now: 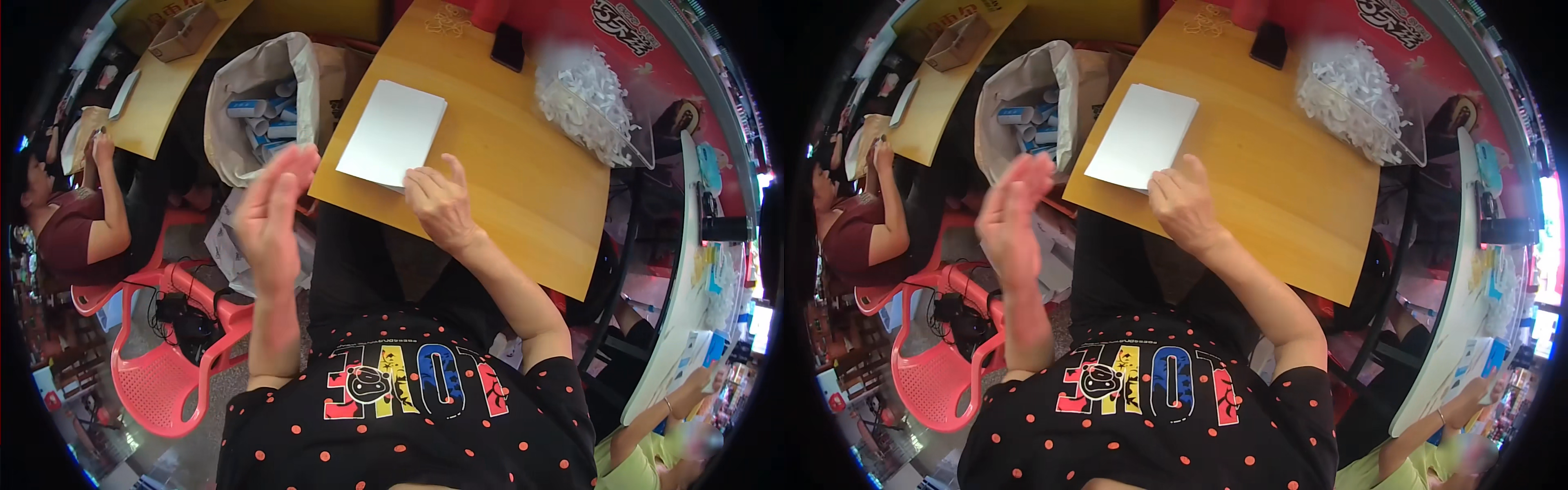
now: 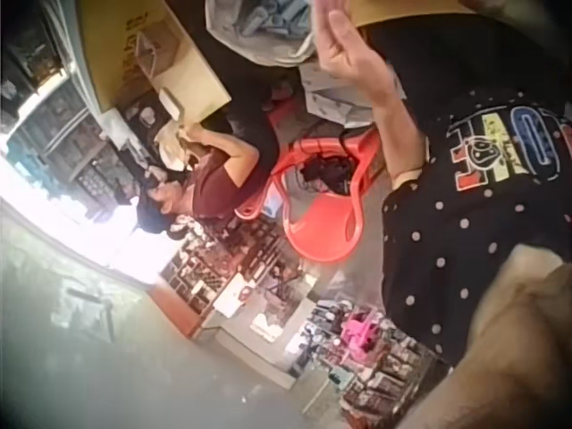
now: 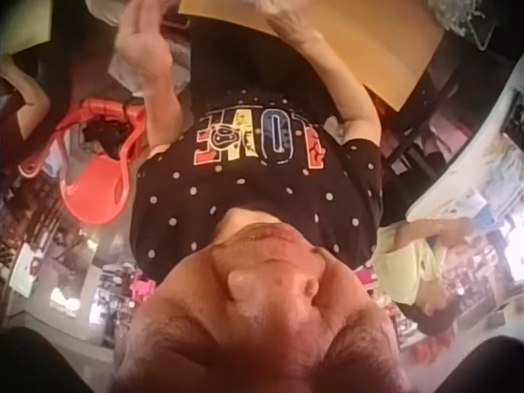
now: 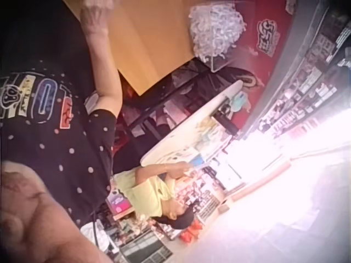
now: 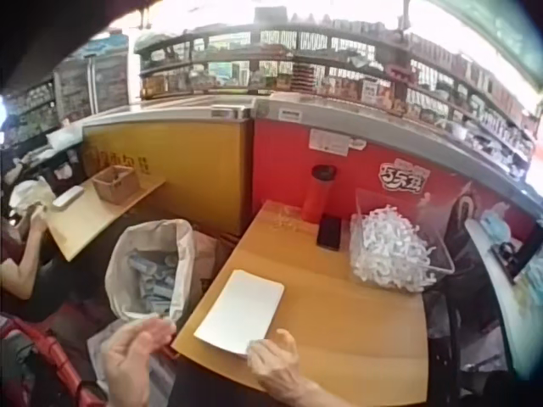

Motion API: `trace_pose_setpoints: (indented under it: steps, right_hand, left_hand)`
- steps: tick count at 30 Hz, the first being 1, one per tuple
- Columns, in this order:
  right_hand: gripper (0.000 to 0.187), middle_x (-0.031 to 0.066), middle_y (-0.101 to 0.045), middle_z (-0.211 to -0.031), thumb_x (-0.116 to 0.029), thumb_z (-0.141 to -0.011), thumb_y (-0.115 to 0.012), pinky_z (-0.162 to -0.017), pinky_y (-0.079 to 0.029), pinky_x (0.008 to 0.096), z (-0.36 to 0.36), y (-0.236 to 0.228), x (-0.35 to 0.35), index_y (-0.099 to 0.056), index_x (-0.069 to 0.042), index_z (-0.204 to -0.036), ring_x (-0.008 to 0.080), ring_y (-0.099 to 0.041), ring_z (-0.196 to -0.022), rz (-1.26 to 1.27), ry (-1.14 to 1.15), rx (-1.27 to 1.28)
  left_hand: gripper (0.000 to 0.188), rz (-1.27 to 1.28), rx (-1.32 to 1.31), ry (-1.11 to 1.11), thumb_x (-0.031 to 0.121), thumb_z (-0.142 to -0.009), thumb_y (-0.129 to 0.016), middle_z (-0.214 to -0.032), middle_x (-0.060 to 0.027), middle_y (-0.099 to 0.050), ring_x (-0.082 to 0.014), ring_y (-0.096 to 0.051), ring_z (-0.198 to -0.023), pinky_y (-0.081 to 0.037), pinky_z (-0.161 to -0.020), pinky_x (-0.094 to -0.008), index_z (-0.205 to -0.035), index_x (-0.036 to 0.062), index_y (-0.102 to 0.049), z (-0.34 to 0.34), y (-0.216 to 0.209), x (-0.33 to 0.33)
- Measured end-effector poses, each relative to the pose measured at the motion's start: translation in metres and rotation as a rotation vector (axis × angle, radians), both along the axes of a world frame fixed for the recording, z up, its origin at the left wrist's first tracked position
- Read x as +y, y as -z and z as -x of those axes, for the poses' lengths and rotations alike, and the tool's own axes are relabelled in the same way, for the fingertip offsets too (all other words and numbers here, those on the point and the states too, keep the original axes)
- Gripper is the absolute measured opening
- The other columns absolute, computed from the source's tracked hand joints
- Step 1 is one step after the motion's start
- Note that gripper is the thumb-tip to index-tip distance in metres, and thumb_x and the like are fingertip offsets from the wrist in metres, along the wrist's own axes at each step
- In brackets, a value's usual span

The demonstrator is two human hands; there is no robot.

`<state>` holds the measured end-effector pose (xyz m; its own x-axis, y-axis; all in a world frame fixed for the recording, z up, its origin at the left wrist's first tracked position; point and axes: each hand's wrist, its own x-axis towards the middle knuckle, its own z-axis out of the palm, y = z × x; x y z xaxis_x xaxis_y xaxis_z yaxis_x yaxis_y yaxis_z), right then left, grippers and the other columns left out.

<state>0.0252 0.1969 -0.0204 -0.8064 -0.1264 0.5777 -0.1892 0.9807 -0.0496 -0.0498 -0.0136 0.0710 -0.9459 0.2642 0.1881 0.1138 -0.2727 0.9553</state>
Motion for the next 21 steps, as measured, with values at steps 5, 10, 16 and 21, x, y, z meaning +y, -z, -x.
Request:
trace_pose_setpoints:
  steps: [5,10,16,21]
  right_hand:
    - [0.011,0.0061,-0.062,-0.089,-0.005,-0.072,-0.059,-0.081,-0.041,0.0381,-0.003,-0.011,-0.002,-0.062,-0.006,-0.083,0.02,-0.058,-0.082,0.195,-0.018,0.026]
    - [0.023,0.0083,-0.063,-0.093,-0.003,-0.072,-0.062,-0.07,-0.047,0.0348,-0.028,-0.037,0.002,-0.065,-0.006,-0.095,0.025,-0.06,-0.083,0.301,-0.193,0.053]
    - [0.012,0.0081,-0.065,-0.091,-0.005,-0.08,-0.063,-0.066,-0.049,0.0312,-0.077,-0.084,-0.011,-0.067,-0.004,-0.092,0.0206,-0.063,-0.078,0.688,-0.462,-0.251]
    - [0.008,0.007,-0.066,-0.093,-0.007,-0.084,-0.065,-0.077,-0.047,0.0264,-0.098,-0.082,0.004,-0.068,0.001,-0.084,0.0137,-0.06,-0.087,1.572,-0.248,-0.337]
  left_hand:
    - [0.024,0.051,-0.415,-0.004,0.018,-0.096,-0.053,-0.1,-0.0119,-0.066,-0.018,-0.065,-0.09,-0.053,-0.08,-0.0291,-0.107,-0.0023,-0.06,0.006,0.086,-0.01]
    - [0.054,-0.232,-1.003,0.51,0.048,-0.096,-0.042,-0.112,-0.0175,-0.063,-0.0274,-0.064,-0.099,-0.052,-0.086,-0.0422,-0.12,0.0006,-0.054,0.016,0.085,-0.005]
    - [0.042,-0.303,-0.842,0.558,0.005,-0.089,-0.055,-0.117,-0.018,-0.06,-0.0259,-0.065,-0.097,-0.053,-0.087,-0.0376,-0.129,-0.0046,-0.046,0.008,0.086,0.0]
    - [0.033,-0.026,-0.119,0.572,-0.007,-0.083,-0.055,-0.116,-0.0166,-0.063,-0.0239,-0.06,-0.11,-0.048,-0.093,-0.032,-0.115,-0.0021,-0.062,-0.032,0.038,0.006]
